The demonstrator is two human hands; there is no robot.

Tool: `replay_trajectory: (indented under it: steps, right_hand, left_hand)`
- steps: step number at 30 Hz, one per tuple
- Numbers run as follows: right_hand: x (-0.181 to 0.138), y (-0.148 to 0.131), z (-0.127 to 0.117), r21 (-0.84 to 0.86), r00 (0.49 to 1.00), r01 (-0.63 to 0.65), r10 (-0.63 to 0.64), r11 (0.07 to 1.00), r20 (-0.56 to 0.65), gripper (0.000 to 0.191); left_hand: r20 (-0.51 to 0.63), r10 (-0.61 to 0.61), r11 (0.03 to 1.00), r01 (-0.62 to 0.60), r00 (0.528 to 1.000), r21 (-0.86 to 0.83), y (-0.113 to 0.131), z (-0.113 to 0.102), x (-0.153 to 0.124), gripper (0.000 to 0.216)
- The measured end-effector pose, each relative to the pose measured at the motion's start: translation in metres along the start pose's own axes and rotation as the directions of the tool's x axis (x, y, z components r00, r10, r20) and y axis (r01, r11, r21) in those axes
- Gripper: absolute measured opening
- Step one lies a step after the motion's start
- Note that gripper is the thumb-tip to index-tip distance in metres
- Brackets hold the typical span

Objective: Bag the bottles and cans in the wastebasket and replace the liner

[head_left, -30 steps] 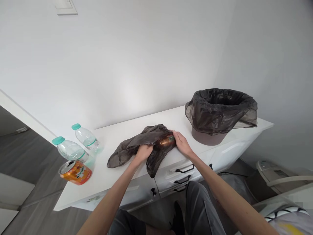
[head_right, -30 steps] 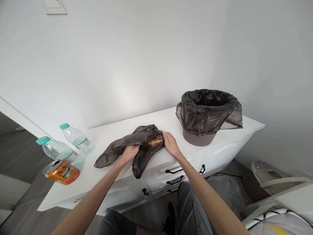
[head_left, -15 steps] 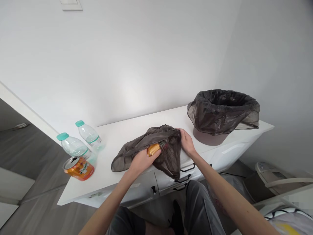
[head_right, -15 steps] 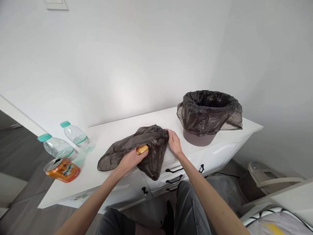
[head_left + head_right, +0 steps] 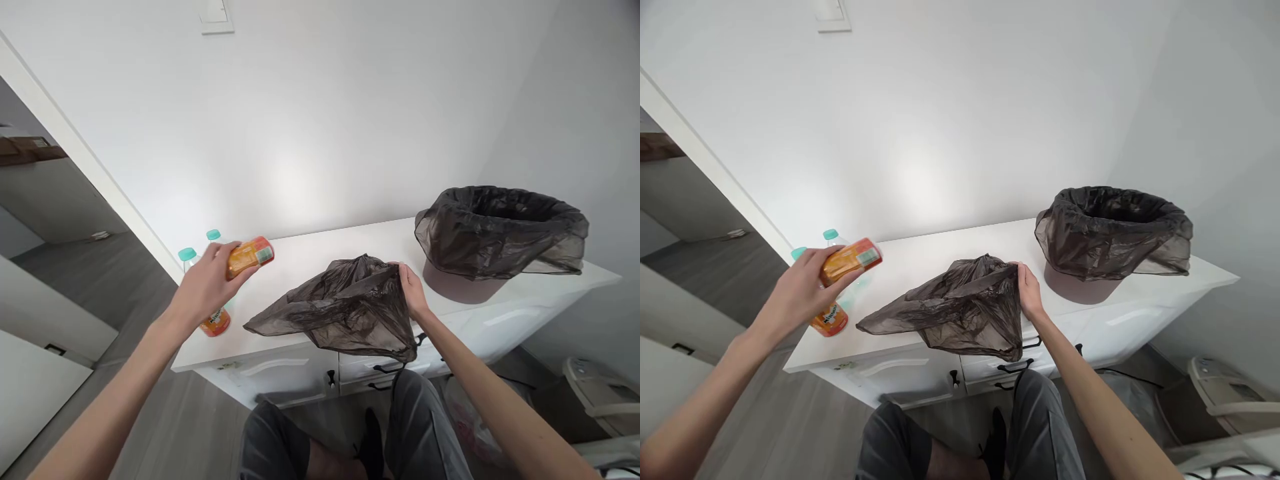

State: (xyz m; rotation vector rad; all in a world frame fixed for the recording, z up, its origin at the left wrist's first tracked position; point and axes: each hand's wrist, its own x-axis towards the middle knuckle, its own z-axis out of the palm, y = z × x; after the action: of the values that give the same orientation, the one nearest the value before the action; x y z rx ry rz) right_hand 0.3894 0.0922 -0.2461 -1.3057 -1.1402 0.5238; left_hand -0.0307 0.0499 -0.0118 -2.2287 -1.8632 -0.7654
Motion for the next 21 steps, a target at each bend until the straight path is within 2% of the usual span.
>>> replay_trajectory:
  steps: [2, 4, 6, 8, 11, 14, 17, 21]
  right_hand:
    - [0.001, 0.005, 0.0, -0.011, 1.0, -0.001, 0.001, 1.0, -0.003, 0.068]
    - [0.003, 0.008, 0.001, -0.017, 1.0, 0.004, -0.004, 1.0, -0.005, 0.068]
    - [0.004, 0.01, 0.001, -0.017, 1.0, 0.005, -0.005, 1.0, -0.007, 0.068]
    - [0.006, 0.01, 0.002, -0.02, 1.0, 0.002, -0.002, 1.0, -0.002, 0.068]
    - [0.007, 0.004, 0.002, -0.02, 1.0, -0.007, 0.007, 1.0, 0.012, 0.067]
    - [0.007, -0.003, 0.003, -0.017, 1.0, -0.013, 0.013, 1.0, 0.027, 0.067]
    - [0.006, -0.008, 0.003, -0.019, 0.999, -0.018, 0.019, 1.0, 0.036, 0.067]
    - [0.004, -0.005, 0.002, -0.011, 0.998, -0.038, 0.038, 0.999, 0.046, 0.066]
  left_hand:
    - [0.123, 0.144, 0.984, -0.156, 0.982, 0.091, -0.002, 0.018, 0.028, 0.062]
    - [0.271, 0.258, 0.936, -0.31, 0.927, 0.17, -0.007, 0.041, 0.056, 0.051]
    - [0.421, 0.304, 0.878, -0.423, 0.854, 0.225, -0.014, 0.062, 0.08, 0.039]
    - [0.521, 0.303, 0.84, -0.482, 0.798, 0.249, -0.021, 0.078, 0.098, 0.03]
    - [0.605, 0.284, 0.812, -0.522, 0.744, 0.261, -0.031, 0.093, 0.113, 0.027]
    - [0.661, 0.262, 0.788, -0.551, 0.703, 0.275, -0.04, 0.1, 0.113, 0.027]
    - [0.681, 0.242, 0.773, -0.562, 0.691, 0.295, -0.048, 0.103, 0.106, 0.024]
    - [0.675, 0.218, 0.765, -0.553, 0.705, 0.33, -0.054, 0.106, 0.099, 0.027]
